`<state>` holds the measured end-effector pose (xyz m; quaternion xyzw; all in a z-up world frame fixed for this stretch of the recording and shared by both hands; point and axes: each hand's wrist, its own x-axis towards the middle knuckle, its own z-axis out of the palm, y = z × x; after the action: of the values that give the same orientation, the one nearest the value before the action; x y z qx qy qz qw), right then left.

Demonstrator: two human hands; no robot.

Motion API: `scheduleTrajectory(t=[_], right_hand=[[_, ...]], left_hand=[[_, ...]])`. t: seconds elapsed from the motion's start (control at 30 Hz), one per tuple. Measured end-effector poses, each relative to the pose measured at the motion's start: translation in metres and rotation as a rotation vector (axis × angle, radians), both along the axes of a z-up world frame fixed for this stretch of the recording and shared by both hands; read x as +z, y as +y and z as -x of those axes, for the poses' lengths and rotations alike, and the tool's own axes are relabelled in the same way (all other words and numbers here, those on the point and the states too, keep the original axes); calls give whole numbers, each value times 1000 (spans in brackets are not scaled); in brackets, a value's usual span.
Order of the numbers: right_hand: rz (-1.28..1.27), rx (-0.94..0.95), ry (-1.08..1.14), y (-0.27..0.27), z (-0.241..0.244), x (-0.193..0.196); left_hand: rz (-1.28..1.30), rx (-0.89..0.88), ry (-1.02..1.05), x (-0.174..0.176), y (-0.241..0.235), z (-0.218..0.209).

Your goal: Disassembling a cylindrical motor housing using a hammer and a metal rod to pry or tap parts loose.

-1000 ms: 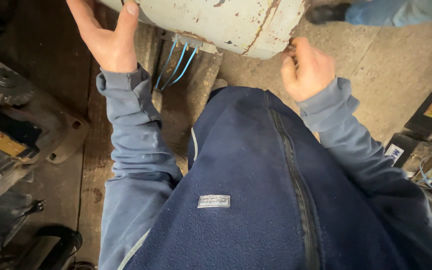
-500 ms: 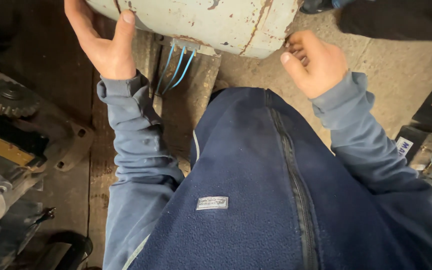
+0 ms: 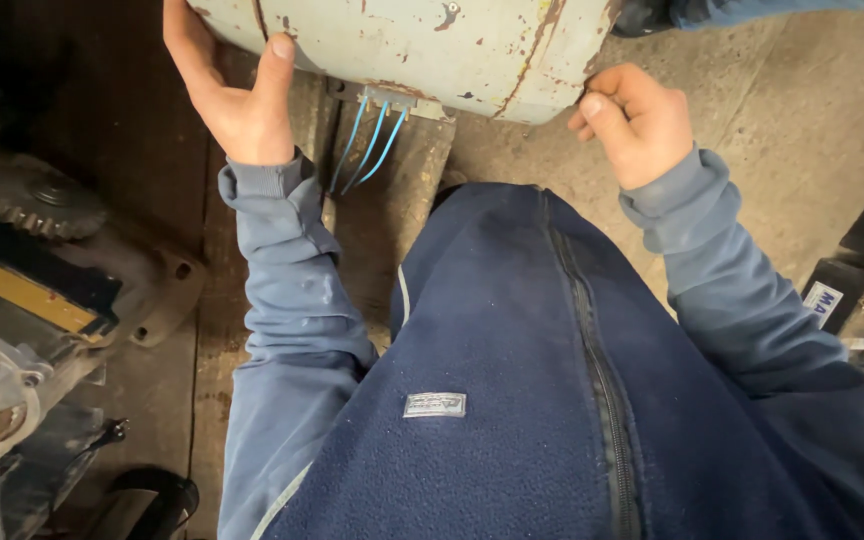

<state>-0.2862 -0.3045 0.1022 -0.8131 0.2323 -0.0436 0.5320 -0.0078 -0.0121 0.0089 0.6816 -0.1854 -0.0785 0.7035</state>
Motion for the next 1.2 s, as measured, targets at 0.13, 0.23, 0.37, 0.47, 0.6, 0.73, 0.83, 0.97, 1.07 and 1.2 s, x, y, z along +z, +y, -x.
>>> scheduleTrajectory(t=[0.13,0.23,0.37,0.47,0.6,0.73,0.83,0.97,1.07,1.2], right_hand=[[-266,-79,44,-7,3,-23],[-325,-110,71,-5,3,-27],[-282,-145,-22,4,5,-25],[-227,-168,-127,12,6,-23],[-216,-230,-171,17,5,-27],[-252,-254,-155,13,9,-24],[-288,-254,-111,15,8,-23],[-262,-289,-85,20,8,-16],[-229,-306,-71,23,8,-10],[-186,-315,-7,22,4,3]], left_hand=[[19,0,17,0,-1,1],[33,-2,21,-1,-1,1],[15,-3,5,-1,1,1],[38,-16,17,-2,2,0],[32,-26,-2,1,2,0],[67,-36,23,2,1,-9],[181,-58,73,-4,15,-26],[178,-50,119,-6,22,-48],[123,-50,138,-11,26,-62],[152,-156,212,-38,31,-82]])
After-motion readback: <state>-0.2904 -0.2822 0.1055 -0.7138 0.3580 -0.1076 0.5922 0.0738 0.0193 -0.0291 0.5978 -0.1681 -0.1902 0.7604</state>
